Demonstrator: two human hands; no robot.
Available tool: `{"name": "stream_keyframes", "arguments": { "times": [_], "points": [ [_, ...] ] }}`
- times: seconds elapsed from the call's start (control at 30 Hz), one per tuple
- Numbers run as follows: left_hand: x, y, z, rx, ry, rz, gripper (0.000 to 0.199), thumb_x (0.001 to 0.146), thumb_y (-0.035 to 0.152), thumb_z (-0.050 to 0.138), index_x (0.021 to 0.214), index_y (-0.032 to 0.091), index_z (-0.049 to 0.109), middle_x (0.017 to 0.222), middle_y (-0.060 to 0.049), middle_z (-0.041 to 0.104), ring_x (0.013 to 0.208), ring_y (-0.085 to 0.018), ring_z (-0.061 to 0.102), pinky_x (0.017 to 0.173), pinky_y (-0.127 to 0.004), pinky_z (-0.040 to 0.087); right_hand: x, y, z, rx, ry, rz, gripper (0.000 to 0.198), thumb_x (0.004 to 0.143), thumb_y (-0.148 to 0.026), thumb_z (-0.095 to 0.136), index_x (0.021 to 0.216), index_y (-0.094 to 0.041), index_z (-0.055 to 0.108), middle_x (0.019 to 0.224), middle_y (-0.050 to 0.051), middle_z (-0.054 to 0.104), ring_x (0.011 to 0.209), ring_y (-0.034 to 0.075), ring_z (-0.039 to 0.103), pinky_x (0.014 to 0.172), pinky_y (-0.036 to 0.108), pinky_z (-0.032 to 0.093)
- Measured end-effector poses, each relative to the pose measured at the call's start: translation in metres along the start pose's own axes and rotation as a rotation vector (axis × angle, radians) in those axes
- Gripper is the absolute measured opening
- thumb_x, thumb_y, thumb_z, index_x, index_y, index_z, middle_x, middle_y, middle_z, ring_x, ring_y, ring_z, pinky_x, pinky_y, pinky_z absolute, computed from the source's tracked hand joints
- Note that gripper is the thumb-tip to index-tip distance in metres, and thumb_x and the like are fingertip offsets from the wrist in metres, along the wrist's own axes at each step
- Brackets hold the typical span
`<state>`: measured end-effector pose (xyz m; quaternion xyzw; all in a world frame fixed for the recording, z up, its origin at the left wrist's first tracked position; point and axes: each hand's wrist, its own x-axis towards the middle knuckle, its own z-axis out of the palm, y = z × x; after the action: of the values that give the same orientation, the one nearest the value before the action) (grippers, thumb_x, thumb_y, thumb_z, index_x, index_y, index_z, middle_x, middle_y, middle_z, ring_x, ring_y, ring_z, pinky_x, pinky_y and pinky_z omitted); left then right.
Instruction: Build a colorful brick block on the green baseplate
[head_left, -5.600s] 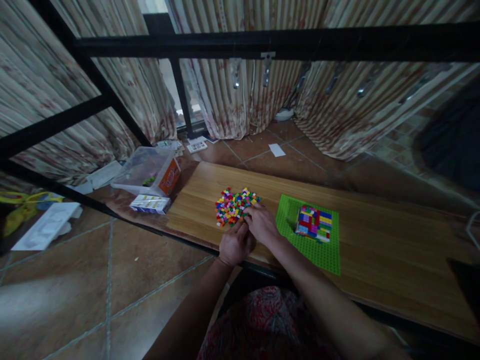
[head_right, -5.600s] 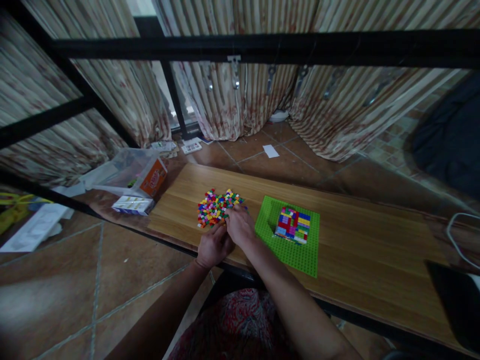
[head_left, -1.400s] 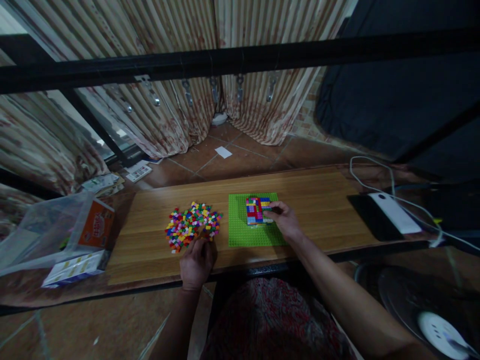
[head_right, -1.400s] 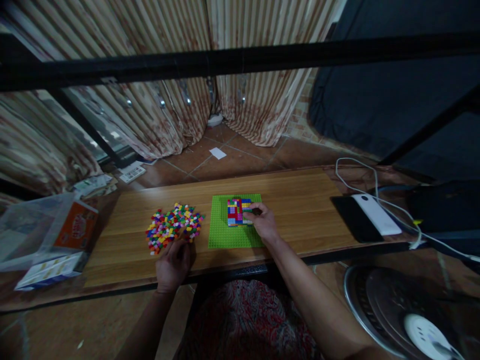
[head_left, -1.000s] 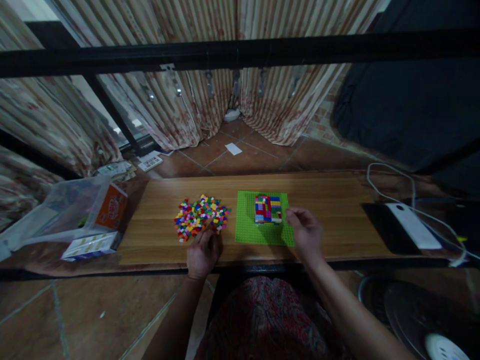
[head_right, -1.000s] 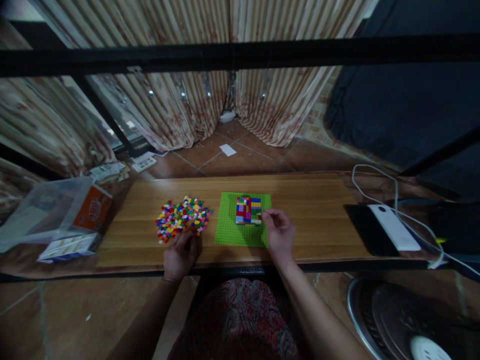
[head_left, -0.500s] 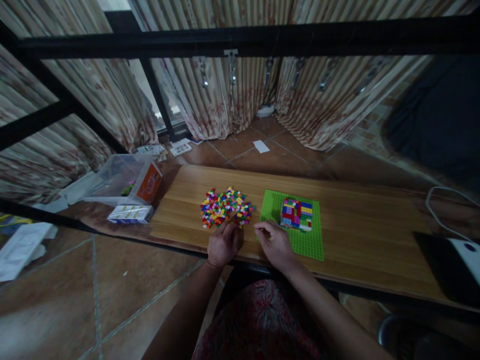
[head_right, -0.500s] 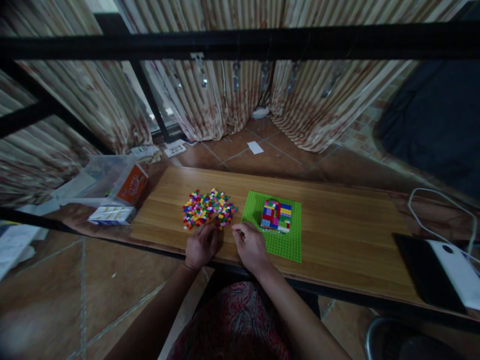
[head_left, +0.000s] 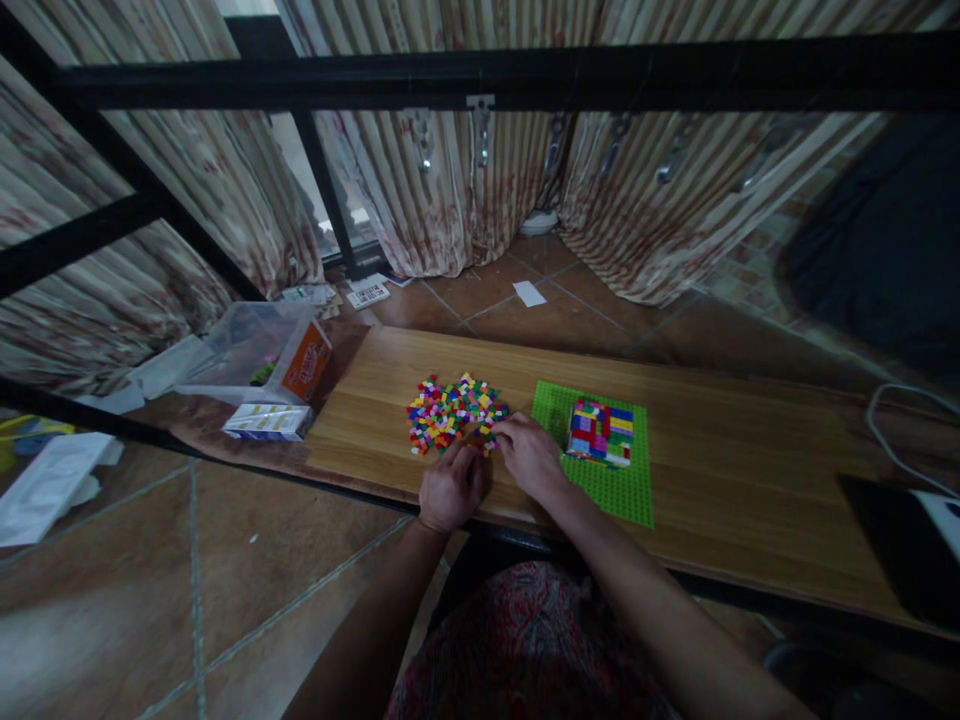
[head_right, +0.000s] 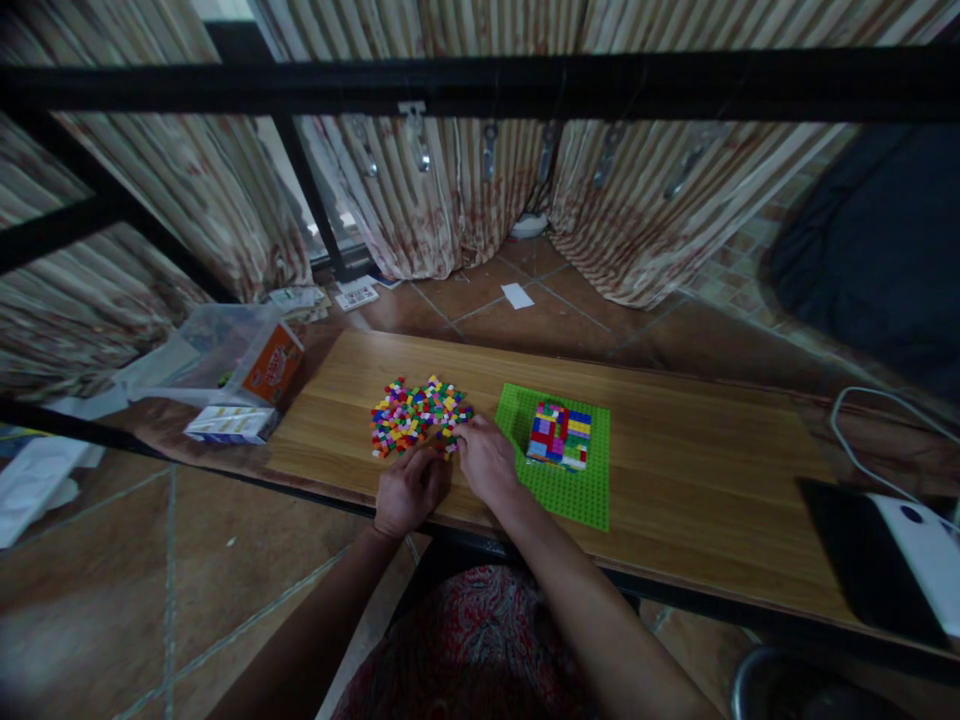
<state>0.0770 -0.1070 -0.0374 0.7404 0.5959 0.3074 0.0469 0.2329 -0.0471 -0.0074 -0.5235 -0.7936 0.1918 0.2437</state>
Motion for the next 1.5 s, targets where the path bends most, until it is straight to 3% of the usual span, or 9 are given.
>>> {"name": "stream_keyframes", "arguments": {
  "times": [0.47, 0.73, 0.93, 1.3, 1.5],
  "points": [
    [0.0, 0.002, -0.001, 0.001, -0.012, -0.008, 0.016, 0.091, 0.024, 0.046, 0.093, 0.019, 0.062, 0.087, -0.007, 0.066, 0.073, -0.016, 0.063, 0.065, -0.026, 0.047, 0.013, -0.01, -0.001, -0.109, -0.181, -0.054, 0.022, 0.081, -0.015, 0.056, 0.096, -0.025, 0.07, 0.101, 0.008, 0.067, 0.098, 0.024, 0.061, 0.085, 0.035, 0.047],
    [0.001, 0.001, -0.002, -0.025, -0.009, 0.001, 0.014, 0.088, 0.021, 0.049, 0.097, 0.019, 0.061, 0.094, -0.007, 0.067, 0.078, -0.016, 0.065, 0.07, -0.025, 0.049, 0.018, -0.027, -0.002, -0.218, -0.31, 0.049, 0.023, 0.084, -0.017, 0.052, 0.1, -0.018, 0.069, 0.11, 0.011, 0.066, 0.105, 0.025, 0.058, 0.088, 0.033, 0.044],
    [0.001, 0.001, -0.001, -0.008, 0.016, 0.006, 0.014, 0.089, 0.022, 0.049, 0.097, 0.02, 0.061, 0.093, -0.007, 0.067, 0.077, -0.016, 0.065, 0.068, -0.025, 0.05, 0.013, -0.022, -0.001, -0.117, -0.174, 0.016, 0.018, 0.088, -0.016, 0.052, 0.098, -0.019, 0.066, 0.103, 0.008, 0.066, 0.105, 0.021, 0.057, 0.091, 0.03, 0.042],
    [0.002, 0.0, -0.002, -0.005, 0.026, 0.012, 0.016, 0.09, 0.024, 0.049, 0.098, 0.02, 0.062, 0.091, -0.007, 0.068, 0.077, -0.016, 0.066, 0.067, -0.025, 0.051, -0.005, -0.007, 0.001, 0.274, 0.094, 0.06, 0.012, 0.084, -0.017, 0.056, 0.09, -0.023, 0.065, 0.091, 0.003, 0.068, 0.084, 0.018, 0.062, 0.08, 0.031, 0.048],
    [0.003, 0.0, -0.002, -0.003, 0.034, 0.009, 0.017, 0.091, 0.024, 0.049, 0.097, 0.02, 0.063, 0.093, -0.007, 0.07, 0.08, -0.017, 0.067, 0.069, -0.026, 0.052, -0.027, -0.008, -0.02, 0.558, 0.238, 0.151, 0.014, 0.085, -0.027, 0.055, 0.091, -0.022, 0.066, 0.088, 0.002, 0.069, 0.077, 0.016, 0.064, 0.073, 0.029, 0.051]
  ]
}}
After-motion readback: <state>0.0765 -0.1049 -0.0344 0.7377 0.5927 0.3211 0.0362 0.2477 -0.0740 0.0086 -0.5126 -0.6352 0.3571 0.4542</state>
